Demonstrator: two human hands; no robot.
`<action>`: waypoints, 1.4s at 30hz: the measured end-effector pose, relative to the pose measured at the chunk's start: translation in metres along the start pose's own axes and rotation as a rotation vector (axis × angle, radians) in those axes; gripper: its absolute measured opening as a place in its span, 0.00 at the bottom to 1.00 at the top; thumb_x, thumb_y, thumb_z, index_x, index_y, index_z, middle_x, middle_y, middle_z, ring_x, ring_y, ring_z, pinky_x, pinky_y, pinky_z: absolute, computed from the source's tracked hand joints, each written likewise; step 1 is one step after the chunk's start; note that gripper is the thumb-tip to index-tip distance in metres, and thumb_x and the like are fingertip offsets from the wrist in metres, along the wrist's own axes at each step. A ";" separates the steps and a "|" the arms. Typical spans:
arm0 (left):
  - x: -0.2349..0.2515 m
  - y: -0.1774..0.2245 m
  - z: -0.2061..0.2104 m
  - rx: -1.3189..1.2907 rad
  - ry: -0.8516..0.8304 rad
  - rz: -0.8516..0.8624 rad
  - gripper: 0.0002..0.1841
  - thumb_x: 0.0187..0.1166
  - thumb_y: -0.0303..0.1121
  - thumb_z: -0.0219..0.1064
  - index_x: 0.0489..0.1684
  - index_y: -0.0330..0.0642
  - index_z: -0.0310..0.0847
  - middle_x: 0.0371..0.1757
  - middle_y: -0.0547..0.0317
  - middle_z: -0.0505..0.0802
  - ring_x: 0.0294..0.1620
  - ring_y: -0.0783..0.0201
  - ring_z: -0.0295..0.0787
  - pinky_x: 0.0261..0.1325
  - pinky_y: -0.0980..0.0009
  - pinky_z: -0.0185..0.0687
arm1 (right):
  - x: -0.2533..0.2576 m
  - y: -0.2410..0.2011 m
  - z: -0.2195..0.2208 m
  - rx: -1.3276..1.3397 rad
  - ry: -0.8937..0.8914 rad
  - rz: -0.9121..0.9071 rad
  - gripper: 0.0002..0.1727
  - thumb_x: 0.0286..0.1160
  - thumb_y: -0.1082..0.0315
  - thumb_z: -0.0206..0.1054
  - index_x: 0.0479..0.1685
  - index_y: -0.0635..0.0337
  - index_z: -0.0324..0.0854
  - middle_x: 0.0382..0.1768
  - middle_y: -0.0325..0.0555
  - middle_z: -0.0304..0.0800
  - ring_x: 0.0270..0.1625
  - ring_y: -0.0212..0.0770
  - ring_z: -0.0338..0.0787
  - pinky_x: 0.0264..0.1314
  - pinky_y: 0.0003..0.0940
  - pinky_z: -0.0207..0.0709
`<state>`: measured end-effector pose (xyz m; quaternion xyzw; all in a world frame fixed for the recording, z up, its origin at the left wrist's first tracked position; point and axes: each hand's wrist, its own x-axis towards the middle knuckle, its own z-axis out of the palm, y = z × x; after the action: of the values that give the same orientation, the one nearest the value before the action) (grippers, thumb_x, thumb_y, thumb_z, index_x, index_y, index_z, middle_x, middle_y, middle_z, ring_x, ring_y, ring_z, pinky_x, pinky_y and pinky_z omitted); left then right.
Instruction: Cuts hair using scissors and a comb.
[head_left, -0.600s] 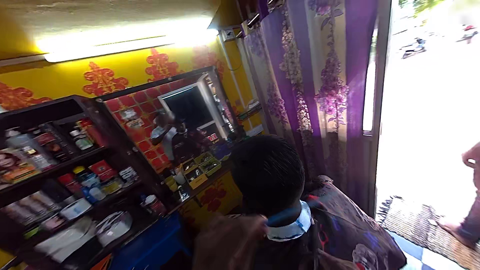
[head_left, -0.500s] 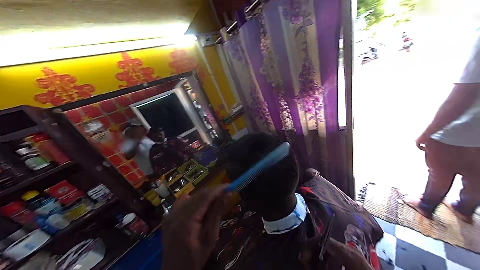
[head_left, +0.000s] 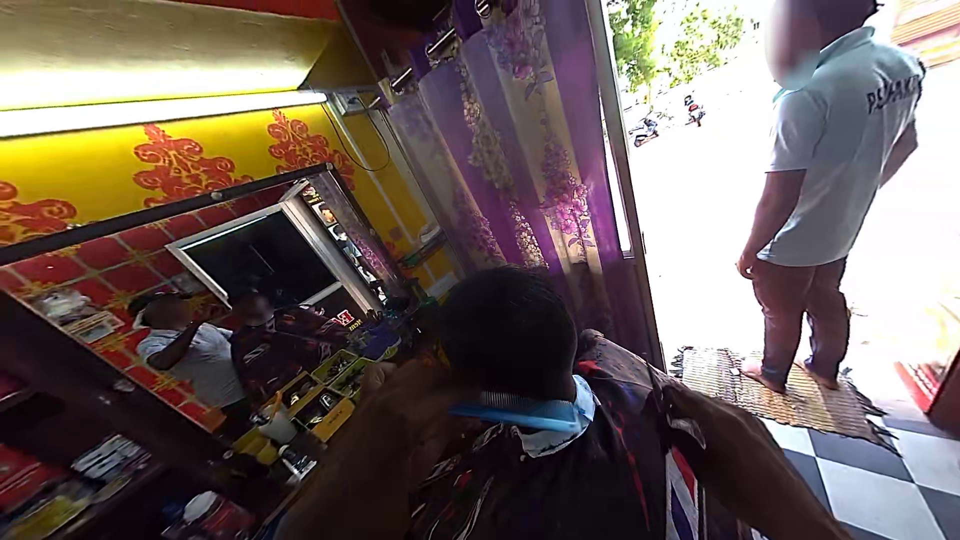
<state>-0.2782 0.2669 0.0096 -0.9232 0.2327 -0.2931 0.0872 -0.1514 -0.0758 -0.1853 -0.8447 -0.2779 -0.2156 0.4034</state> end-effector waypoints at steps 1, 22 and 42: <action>0.002 -0.003 -0.003 -0.001 0.020 0.019 0.16 0.80 0.57 0.64 0.56 0.69 0.91 0.56 0.77 0.93 0.56 0.73 0.86 0.61 0.52 0.68 | 0.008 -0.007 -0.004 -0.090 0.091 -0.074 0.12 0.65 0.64 0.75 0.47 0.43 0.87 0.38 0.34 0.92 0.40 0.43 0.93 0.44 0.54 0.87; 0.044 0.014 -0.011 0.242 0.259 0.115 0.14 0.82 0.49 0.66 0.61 0.65 0.89 0.57 0.73 0.90 0.54 0.69 0.81 0.56 0.59 0.64 | 0.071 -0.056 0.004 -0.476 0.209 -0.329 0.25 0.51 0.82 0.79 0.51 0.51 0.88 0.35 0.39 0.92 0.37 0.45 0.91 0.45 0.44 0.83; 0.068 0.004 -0.020 0.315 0.202 0.277 0.15 0.83 0.49 0.64 0.62 0.62 0.88 0.57 0.71 0.90 0.54 0.67 0.81 0.56 0.60 0.66 | 0.080 -0.022 0.009 -0.328 0.091 -0.263 0.26 0.49 0.70 0.85 0.53 0.46 0.86 0.47 0.37 0.92 0.47 0.46 0.93 0.46 0.50 0.86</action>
<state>-0.2419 0.2304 0.0586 -0.8235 0.3160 -0.4021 0.2458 -0.1039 -0.0330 -0.1308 -0.8448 -0.3287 -0.3466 0.2411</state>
